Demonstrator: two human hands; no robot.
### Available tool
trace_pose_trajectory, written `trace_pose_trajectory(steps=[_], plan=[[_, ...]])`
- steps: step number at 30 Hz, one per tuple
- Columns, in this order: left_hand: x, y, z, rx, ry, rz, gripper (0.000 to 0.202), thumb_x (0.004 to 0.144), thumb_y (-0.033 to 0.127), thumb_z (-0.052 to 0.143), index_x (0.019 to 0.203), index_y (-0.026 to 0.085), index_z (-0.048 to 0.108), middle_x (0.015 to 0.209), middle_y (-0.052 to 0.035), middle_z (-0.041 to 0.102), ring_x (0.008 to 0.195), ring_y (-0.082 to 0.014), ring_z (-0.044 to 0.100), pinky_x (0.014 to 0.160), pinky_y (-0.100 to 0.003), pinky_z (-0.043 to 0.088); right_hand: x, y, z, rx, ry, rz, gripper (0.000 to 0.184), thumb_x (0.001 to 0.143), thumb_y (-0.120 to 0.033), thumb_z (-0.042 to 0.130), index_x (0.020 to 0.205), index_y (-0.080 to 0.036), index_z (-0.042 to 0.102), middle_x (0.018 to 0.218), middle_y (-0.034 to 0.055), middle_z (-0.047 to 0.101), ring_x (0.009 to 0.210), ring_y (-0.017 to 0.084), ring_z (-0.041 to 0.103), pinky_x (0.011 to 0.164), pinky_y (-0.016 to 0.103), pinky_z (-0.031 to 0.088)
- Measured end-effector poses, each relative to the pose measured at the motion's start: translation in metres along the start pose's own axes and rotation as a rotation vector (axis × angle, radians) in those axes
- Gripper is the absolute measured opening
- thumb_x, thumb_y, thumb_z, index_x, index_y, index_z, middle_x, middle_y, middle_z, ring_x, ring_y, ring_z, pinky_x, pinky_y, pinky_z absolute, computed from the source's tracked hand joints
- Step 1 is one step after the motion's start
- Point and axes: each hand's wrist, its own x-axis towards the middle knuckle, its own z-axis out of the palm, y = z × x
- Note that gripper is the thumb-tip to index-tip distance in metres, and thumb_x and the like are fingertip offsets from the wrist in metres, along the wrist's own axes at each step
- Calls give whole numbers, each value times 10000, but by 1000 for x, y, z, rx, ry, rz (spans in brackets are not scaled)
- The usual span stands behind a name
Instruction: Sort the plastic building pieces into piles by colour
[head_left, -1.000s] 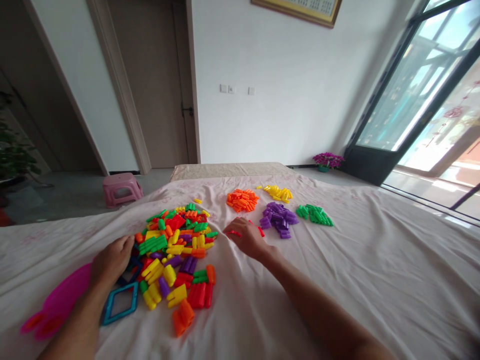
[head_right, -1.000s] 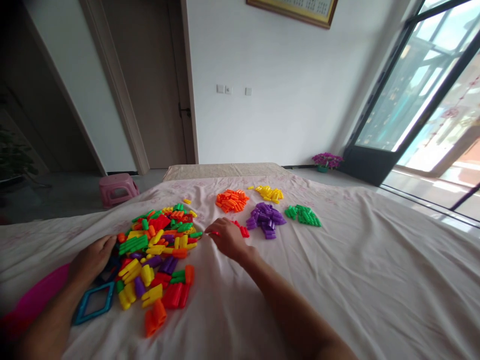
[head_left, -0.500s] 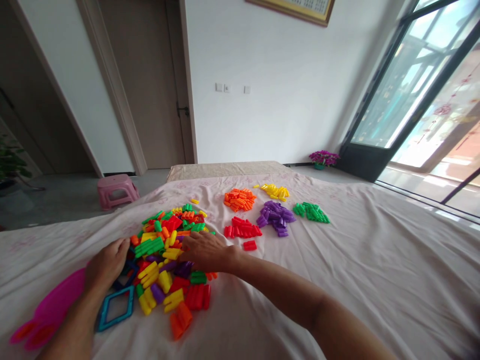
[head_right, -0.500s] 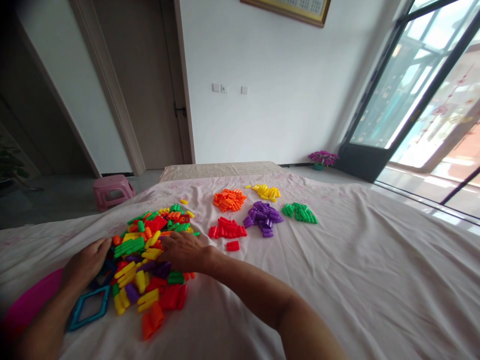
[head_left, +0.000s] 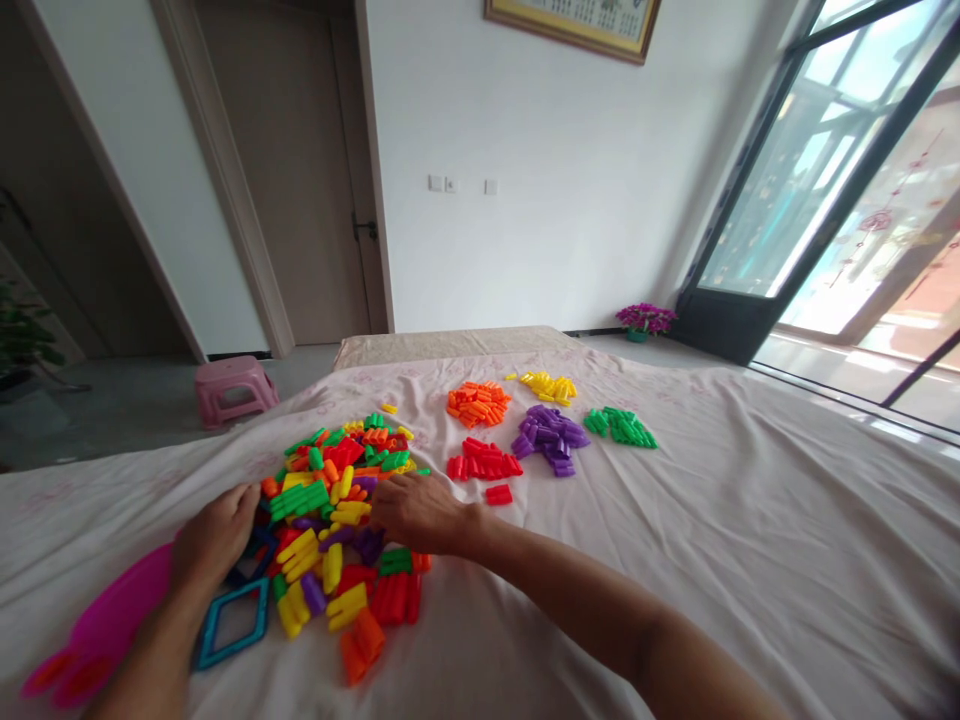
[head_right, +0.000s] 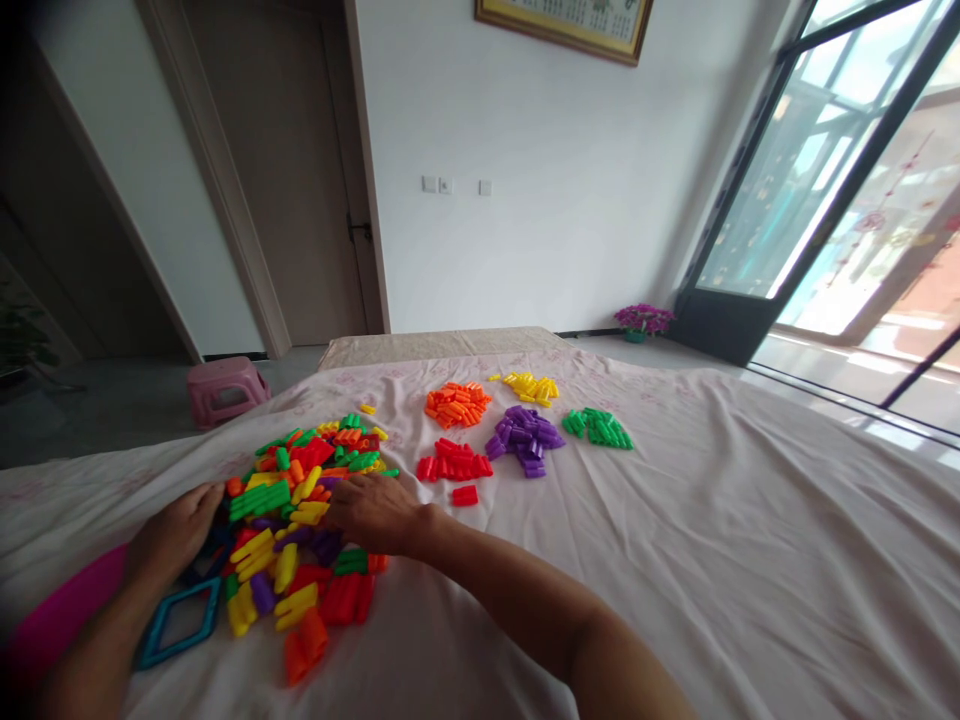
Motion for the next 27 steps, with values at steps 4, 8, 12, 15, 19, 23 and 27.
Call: trace_pose_trajectory(steps=[4,8,12,15,19,23,27], plan=[[-4,5,-4,13,0,-15,668,915,585,153,1220,237,634,1224,-143,677,1024,-327,638,813,-386,457,4,-1,3,40,-3,-92,117,940,-220,530,1028,-192,601,1038,40,657,925,164,577,720,276,425],[-5,7,-5,16,14,-9,638,919,563,179,1216,240,642,1222,-134,683,1019,-317,643,796,-372,457,8,4,6,132,-41,-146,103,879,-189,595,981,-187,605,993,18,679,939,151,593,749,262,437],[-5,7,-5,18,19,-7,627,918,559,189,1199,243,652,1214,-131,688,1011,-315,646,788,-368,455,6,4,4,203,-48,-133,149,871,-206,603,1019,-196,613,1002,23,690,942,155,611,741,254,447],[-4,6,-4,15,24,-6,619,918,561,193,1182,247,656,1213,-125,688,1011,-316,644,793,-373,453,-5,6,0,273,34,32,217,886,-266,611,1096,-216,607,1040,35,690,962,162,623,781,256,456],[-2,2,-2,12,16,-6,576,915,560,226,1157,268,660,1114,-117,719,974,-314,648,781,-381,457,-39,31,-10,306,263,444,343,898,-256,588,1240,-241,573,1080,51,681,970,176,631,826,268,455],[-1,0,-1,8,5,0,601,913,576,202,1160,257,647,1135,-130,708,955,-318,652,783,-394,462,-100,78,-21,129,402,900,334,894,-257,561,1223,-227,612,1069,72,686,942,207,629,823,301,449],[0,0,0,2,-11,-2,647,915,576,175,1185,216,641,1150,-167,698,953,-334,651,794,-412,464,-157,114,-22,-123,350,1182,323,881,-287,567,1188,-236,655,1121,101,679,1042,265,578,900,368,407]])
